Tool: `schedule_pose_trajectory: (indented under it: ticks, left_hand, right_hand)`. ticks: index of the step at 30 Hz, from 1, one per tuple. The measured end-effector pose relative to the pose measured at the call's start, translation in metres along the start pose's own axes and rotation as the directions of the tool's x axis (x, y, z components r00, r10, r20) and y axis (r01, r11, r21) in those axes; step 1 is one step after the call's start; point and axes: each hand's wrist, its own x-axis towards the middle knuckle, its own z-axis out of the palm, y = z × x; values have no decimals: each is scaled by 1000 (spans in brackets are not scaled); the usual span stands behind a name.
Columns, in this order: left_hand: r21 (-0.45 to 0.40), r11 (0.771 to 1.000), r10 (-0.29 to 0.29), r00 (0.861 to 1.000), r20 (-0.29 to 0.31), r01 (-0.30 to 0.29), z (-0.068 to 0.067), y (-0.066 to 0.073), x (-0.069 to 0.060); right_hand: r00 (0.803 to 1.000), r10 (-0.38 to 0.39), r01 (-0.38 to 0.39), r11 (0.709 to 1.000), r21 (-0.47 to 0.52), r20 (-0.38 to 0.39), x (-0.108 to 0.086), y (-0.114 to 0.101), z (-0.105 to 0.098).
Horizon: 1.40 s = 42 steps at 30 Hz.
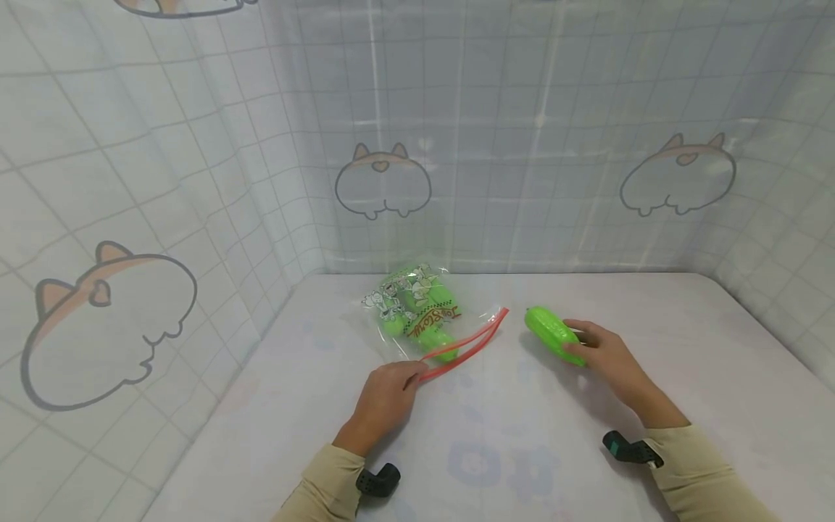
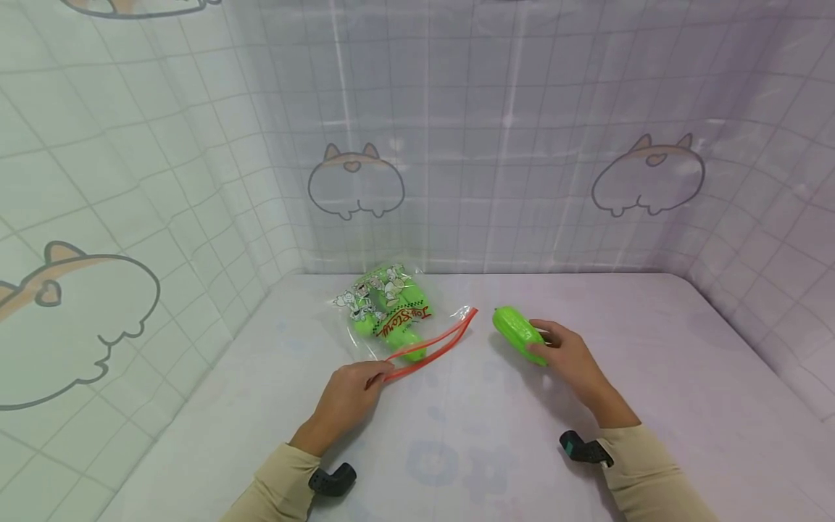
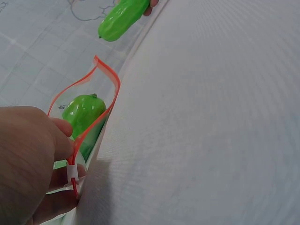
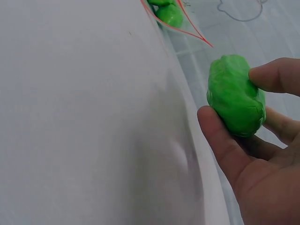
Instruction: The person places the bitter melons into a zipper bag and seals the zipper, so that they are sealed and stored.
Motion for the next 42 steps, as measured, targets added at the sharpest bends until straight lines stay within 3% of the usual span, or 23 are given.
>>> schedule_pose_trajectory:
  ticks: [15,31,42]
  left_hand:
    - [-7,1000,-7,1000,21,8,-1,1,4]
    - [-17,1000,-1,1000,-3,1,-3,2,6]
    - [-24,999,26,999,-45,-27,-1,2,6]
  right_hand:
    - [998,-36,36,999,1,56,0,-9,11]
    - [989,-101,103,995,-12,109,1,-18,29]
    - [988,-53,60,997,-44,142,4,-28,43]
